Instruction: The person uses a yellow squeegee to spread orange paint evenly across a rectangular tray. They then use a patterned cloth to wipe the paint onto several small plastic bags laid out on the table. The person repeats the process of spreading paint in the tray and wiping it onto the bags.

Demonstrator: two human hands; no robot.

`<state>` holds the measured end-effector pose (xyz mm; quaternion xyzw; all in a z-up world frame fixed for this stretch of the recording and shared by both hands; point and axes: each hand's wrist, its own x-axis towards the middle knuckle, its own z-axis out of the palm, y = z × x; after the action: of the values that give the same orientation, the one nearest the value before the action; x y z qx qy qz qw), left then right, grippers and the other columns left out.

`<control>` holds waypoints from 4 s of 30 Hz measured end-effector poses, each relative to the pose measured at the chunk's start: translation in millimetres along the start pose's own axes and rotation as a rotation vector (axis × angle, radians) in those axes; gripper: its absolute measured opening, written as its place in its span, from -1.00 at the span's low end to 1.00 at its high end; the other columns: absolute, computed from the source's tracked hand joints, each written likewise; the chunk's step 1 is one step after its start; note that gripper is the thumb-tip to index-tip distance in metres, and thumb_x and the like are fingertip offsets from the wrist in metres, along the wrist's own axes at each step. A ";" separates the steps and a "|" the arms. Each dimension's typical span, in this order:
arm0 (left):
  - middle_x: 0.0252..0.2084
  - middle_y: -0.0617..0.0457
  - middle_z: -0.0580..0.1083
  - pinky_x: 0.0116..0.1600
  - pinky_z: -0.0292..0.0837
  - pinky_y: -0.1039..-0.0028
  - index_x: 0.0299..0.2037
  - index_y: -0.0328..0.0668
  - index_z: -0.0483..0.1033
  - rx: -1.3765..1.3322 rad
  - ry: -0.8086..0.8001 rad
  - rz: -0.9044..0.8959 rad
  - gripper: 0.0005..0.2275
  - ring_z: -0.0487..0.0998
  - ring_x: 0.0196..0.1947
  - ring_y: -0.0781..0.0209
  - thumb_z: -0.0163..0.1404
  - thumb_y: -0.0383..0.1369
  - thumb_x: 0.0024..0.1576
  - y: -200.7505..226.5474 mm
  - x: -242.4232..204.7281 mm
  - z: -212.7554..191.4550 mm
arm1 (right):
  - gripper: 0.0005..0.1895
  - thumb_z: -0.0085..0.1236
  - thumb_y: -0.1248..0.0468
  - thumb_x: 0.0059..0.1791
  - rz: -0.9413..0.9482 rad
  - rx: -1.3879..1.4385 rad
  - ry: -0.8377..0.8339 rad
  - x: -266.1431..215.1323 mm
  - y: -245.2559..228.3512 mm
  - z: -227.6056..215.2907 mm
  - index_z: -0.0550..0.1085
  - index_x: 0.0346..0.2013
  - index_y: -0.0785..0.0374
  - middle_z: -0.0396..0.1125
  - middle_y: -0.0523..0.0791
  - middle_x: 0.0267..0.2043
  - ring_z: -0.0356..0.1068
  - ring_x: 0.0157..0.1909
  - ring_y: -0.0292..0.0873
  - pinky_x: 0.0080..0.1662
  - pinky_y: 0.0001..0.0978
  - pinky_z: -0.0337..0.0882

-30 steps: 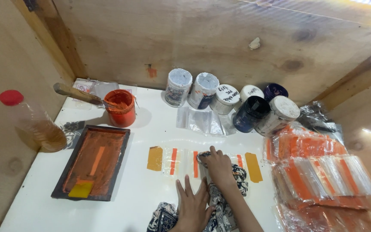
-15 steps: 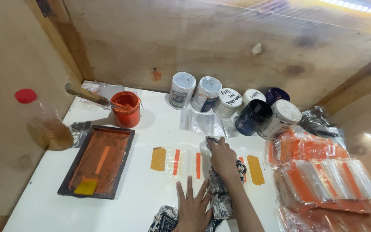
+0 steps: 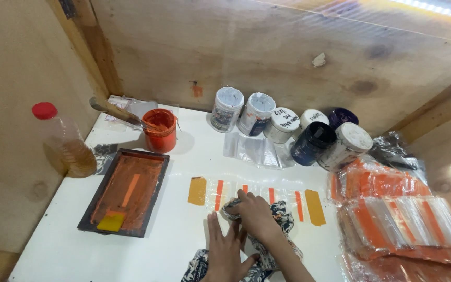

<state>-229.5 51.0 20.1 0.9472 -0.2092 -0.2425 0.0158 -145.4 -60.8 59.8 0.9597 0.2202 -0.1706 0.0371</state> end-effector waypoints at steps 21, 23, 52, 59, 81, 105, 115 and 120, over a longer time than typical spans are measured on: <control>0.61 0.16 -0.27 0.33 -0.60 -0.77 0.58 0.30 -0.35 -0.011 -0.141 -0.005 -0.12 -0.52 0.48 -0.84 -0.51 0.44 0.07 -11.1 -21.2 -52.8 | -0.62 0.23 0.33 -0.03 -0.017 -0.103 0.082 21.9 1.0 23.3 0.58 -0.02 -0.28 0.29 -0.04 -0.04 0.34 -0.23 0.04 -0.32 -0.15 0.39; 0.62 0.20 -0.40 0.34 -0.61 -0.75 0.57 0.32 -0.35 -0.032 -0.170 -0.002 -0.13 -0.57 0.49 -0.81 -0.55 0.42 0.06 -11.4 -24.0 -58.3 | -0.55 0.09 0.37 0.05 0.029 -0.126 0.028 25.2 -0.8 16.0 0.53 0.07 -0.34 0.25 -0.05 -0.04 0.36 -0.21 0.04 -0.29 -0.16 0.39; 0.63 0.21 -0.47 0.35 -0.56 -0.73 0.57 0.37 -0.37 -0.056 -0.135 -0.016 -0.19 -0.59 0.50 -0.75 -0.46 0.32 0.12 -12.1 -31.7 -59.7 | -0.33 0.20 0.29 -0.04 0.172 -0.205 0.116 54.5 23.0 10.0 0.26 0.34 -0.13 0.21 0.01 0.11 0.36 -0.05 0.05 -0.24 -0.18 0.44; 0.61 0.06 -0.28 0.33 -0.55 -0.76 0.57 0.26 -0.26 -0.037 -0.084 -0.016 -0.15 -0.56 0.49 -0.78 -0.43 0.39 0.11 -10.6 -20.6 -35.8 | -0.69 0.25 0.30 -0.03 -0.049 -0.002 0.076 -9.1 -11.6 -9.4 0.61 -0.07 -0.21 0.28 -0.12 -0.14 0.29 -0.17 -0.02 -0.25 -0.16 0.35; 0.61 0.23 -0.30 0.32 -0.59 -0.77 0.57 0.29 -0.28 -0.054 -0.102 -0.017 -0.17 -0.58 0.50 -0.76 -0.42 0.35 0.11 -11.3 -23.9 -43.3 | -0.58 0.27 0.24 -0.05 -0.048 -0.297 0.081 32.0 4.6 29.1 0.51 0.09 -0.21 0.20 -0.08 0.23 0.24 0.15 0.04 -0.01 -0.13 0.33; 0.63 0.24 -0.42 0.33 -0.56 -0.74 0.56 0.39 -0.27 -0.097 -0.095 -0.034 -0.20 -0.61 0.50 -0.71 -0.52 0.36 0.10 -10.3 -35.5 -59.9 | -0.72 0.13 0.24 -0.01 0.208 -0.414 0.191 86.9 45.1 34.9 0.54 -0.01 -0.09 0.23 -0.14 0.14 0.31 0.06 -0.06 -0.11 -0.25 0.39; 0.64 0.16 -0.29 0.41 -0.48 -0.62 0.55 0.26 -0.31 -0.001 1.259 -0.015 -0.06 -0.32 0.55 -0.46 -0.56 0.42 -0.07 -8.8 23.1 44.4 | -0.52 -0.18 0.01 0.11 0.706 0.292 -0.070 -113.6 87.4 -45.1 0.29 0.35 -0.33 0.43 -0.12 0.05 0.55 -0.07 -0.06 0.03 -0.14 0.54; 0.61 -0.01 -0.23 0.50 -0.52 -0.53 0.56 0.01 -0.27 -0.010 1.213 0.075 -0.01 -0.31 0.58 -0.41 -0.47 0.38 -0.06 -6.4 29.2 49.4 | -0.46 0.06 -0.20 0.01 0.760 0.289 -0.142 -152.0 101.1 -6.4 0.39 0.29 -0.33 0.57 -0.07 -0.05 -0.55 0.75 -0.09 0.53 -0.11 -0.07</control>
<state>-226.8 48.5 -37.6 0.9084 -0.1947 0.3404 0.1453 -227.8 -213.2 117.7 0.9539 -0.1791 -0.2397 -0.0228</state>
